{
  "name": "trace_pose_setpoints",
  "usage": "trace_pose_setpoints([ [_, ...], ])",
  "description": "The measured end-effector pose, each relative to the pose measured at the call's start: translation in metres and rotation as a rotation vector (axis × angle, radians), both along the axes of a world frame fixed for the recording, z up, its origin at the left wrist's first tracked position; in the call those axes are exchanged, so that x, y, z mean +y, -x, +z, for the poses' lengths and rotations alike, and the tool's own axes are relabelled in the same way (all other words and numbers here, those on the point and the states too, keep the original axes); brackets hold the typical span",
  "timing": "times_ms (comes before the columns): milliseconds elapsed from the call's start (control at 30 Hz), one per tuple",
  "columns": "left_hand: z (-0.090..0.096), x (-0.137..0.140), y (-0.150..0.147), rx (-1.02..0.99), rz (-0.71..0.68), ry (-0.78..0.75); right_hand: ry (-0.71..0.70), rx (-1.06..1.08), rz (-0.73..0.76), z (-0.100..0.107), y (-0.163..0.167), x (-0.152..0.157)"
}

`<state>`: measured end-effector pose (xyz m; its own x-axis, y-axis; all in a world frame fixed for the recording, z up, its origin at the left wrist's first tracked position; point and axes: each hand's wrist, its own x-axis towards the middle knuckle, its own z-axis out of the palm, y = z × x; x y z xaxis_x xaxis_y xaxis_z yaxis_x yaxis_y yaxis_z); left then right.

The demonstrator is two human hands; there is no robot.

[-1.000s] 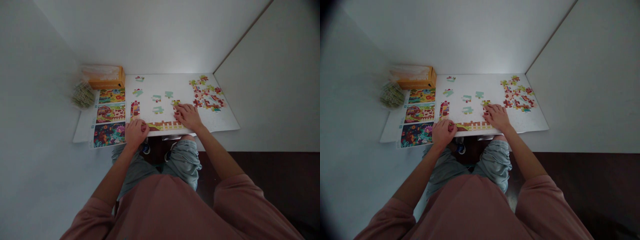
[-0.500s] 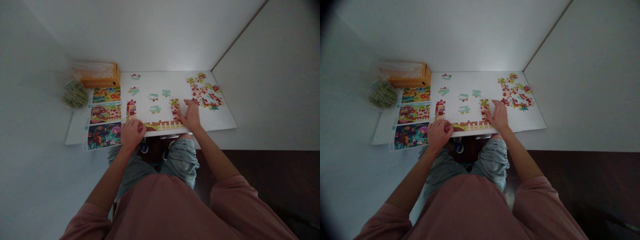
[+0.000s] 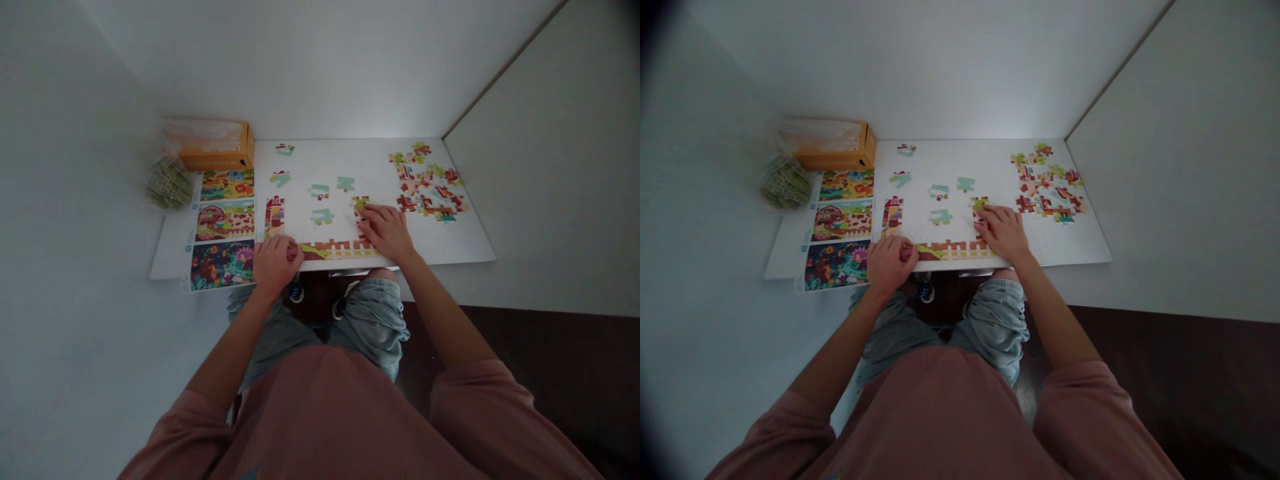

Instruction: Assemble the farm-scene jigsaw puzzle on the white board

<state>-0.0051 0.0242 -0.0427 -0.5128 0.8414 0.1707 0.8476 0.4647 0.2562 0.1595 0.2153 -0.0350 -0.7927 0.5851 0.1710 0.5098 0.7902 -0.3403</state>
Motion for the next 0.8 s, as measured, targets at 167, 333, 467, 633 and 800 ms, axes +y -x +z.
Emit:
trace_pose_setpoints([
  [167, 0.001, -0.002, 0.001, -0.010, 0.002, -0.006, 0.011, 0.040, -0.006, -0.007, 0.000, 0.001],
  [333, 0.002, -0.003, 0.000, -0.007, 0.007, 0.001, -0.007, 0.045, -0.012, -0.010, 0.000, 0.001],
  [467, 0.003, -0.003, 0.000, -0.007, 0.004, 0.011, -0.026, 0.076, -0.052, -0.008, 0.001, -0.001],
  [633, 0.002, -0.004, 0.001, 0.008, -0.001, -0.004, -0.070, 0.053, -0.061, -0.009, 0.001, 0.000],
  [800, -0.001, -0.002, 0.001, 0.011, 0.002, -0.026, -0.114, 0.017, -0.066, -0.011, 0.001, 0.003],
])
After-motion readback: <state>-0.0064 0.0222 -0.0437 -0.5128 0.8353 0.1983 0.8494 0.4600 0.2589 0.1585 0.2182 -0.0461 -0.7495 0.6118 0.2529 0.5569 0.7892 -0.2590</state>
